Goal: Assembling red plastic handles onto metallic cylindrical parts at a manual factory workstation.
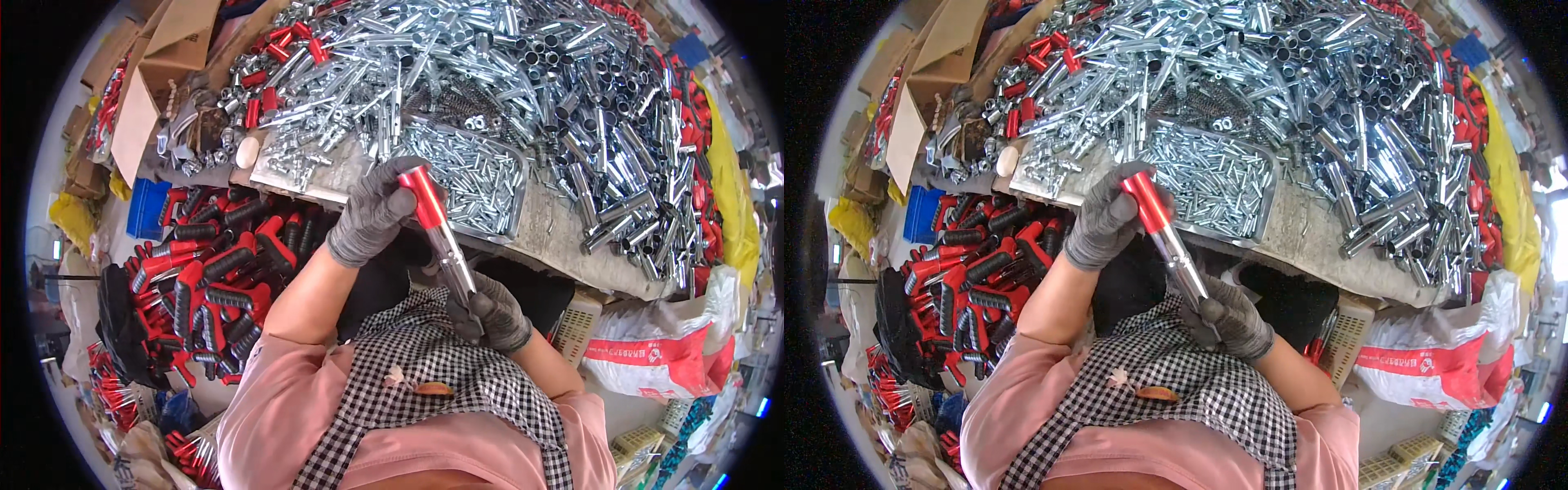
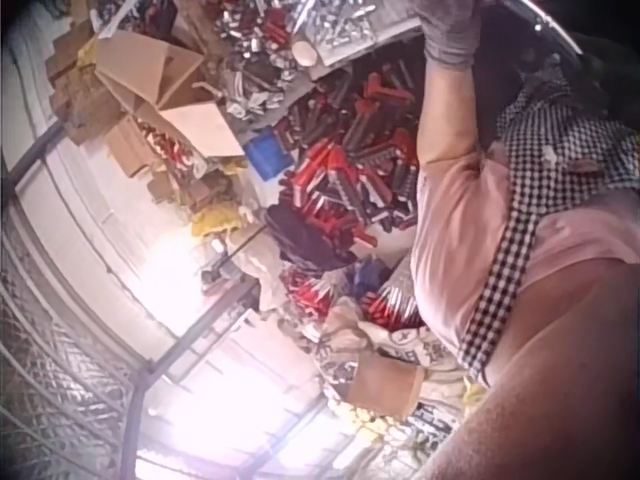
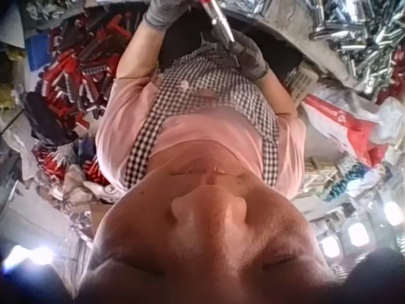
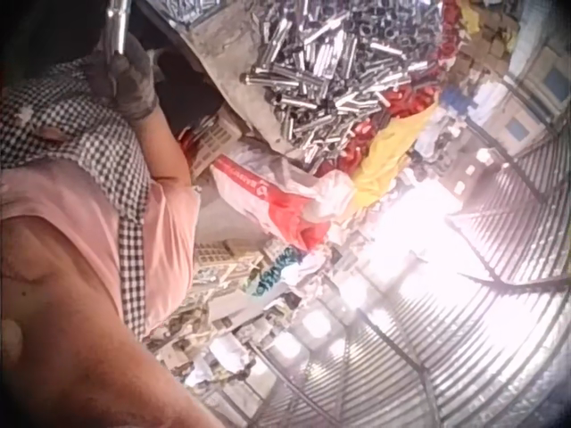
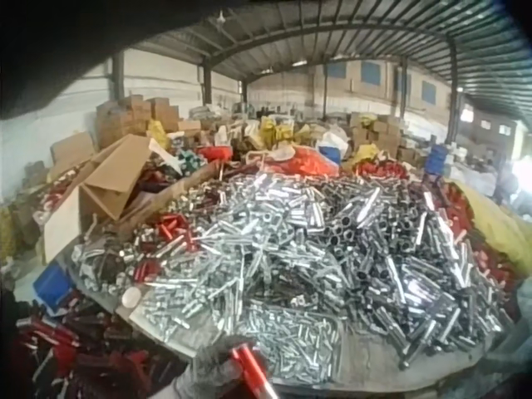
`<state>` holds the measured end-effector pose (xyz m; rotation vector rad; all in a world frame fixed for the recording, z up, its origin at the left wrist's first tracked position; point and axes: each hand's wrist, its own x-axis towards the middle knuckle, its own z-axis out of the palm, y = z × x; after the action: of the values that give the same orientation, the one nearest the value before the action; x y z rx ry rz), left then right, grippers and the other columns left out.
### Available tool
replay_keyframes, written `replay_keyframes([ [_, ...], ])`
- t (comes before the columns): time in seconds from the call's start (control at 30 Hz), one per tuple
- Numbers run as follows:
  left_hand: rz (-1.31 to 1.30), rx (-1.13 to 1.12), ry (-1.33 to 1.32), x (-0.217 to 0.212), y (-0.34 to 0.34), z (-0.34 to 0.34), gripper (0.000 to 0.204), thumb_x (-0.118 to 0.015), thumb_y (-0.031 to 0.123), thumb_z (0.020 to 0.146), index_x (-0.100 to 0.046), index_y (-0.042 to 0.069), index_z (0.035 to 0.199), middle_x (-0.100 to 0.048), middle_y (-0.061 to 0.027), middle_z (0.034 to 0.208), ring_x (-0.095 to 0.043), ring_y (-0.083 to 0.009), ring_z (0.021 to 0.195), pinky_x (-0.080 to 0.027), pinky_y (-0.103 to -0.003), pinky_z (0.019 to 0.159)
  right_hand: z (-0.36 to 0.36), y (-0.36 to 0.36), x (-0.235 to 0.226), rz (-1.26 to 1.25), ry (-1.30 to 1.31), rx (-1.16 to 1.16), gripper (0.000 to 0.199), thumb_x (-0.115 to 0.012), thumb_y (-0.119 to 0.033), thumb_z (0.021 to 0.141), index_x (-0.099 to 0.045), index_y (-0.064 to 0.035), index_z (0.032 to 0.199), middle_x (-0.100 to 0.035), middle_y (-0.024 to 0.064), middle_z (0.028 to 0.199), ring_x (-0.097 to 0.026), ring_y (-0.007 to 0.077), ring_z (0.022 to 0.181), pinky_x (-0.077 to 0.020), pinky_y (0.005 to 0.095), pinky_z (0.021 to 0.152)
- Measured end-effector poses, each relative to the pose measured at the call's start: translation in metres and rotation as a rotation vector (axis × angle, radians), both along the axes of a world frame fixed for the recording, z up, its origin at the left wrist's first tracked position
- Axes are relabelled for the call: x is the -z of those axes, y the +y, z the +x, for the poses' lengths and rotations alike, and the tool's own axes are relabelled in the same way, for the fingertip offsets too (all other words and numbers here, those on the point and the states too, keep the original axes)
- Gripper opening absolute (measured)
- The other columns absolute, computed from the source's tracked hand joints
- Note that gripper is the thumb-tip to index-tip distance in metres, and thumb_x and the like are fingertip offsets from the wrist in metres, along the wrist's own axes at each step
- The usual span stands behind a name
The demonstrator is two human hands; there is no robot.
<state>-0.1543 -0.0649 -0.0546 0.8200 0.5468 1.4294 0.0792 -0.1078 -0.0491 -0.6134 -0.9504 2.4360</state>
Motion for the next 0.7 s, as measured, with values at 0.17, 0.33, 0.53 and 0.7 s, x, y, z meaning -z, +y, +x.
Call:
replay_keyframes([
  [0.17,0.011,0.200,0.081,0.011,-0.016,0.013,0.057,-0.065,0.039,0.085,-0.045,0.006,0.127,-0.063,-0.0167,0.101,-0.063,-0.0283,0.095,-0.050,-0.041,0.084,-0.010,-0.010,-0.003,-0.167,0.097,0.047,0.067,-0.069,-0.040,0.082,-0.041,-0.0030,0.131,-0.047,0.0020,0.074,-0.041,0.0077,0.054,-0.0333,0.0201,0.046],
  [0.33,0.034,0.256,-0.168,0.011,-0.009,0.023,0.053,-0.064,0.036,0.087,-0.046,0.009,0.129,-0.062,-0.0158,0.103,-0.060,-0.0274,0.098,-0.049,-0.039,0.085,-0.018,-0.005,0.013,-0.173,0.265,-0.008,0.061,-0.062,-0.039,0.087,-0.039,-0.0033,0.132,-0.049,0.0041,0.077,-0.046,0.0095,0.054,-0.0394,0.0235,0.046],
  [0.53,-0.001,0.227,-0.261,0.017,-0.008,0.024,0.056,-0.064,0.037,0.086,-0.044,0.008,0.130,-0.061,-0.0159,0.102,-0.061,-0.0286,0.097,-0.049,-0.039,0.085,-0.024,-0.003,0.007,-0.169,0.198,-0.017,0.067,-0.063,-0.043,0.086,-0.038,-0.0044,0.135,-0.048,0.0018,0.075,-0.044,0.0099,0.055,-0.0377,0.0239,0.049],
  [0.7,-0.149,0.225,-0.375,0.007,-0.018,0.029,0.061,-0.067,0.043,0.083,-0.043,0.008,0.126,-0.060,-0.0116,0.095,-0.061,-0.0251,0.087,-0.052,-0.042,0.083,-0.029,-0.002,0.010,-0.026,0.131,-0.025,0.055,-0.061,-0.038,0.088,-0.043,-0.0030,0.126,-0.054,0.0072,0.083,-0.056,0.0157,0.065,-0.0476,0.0287,0.057],
])
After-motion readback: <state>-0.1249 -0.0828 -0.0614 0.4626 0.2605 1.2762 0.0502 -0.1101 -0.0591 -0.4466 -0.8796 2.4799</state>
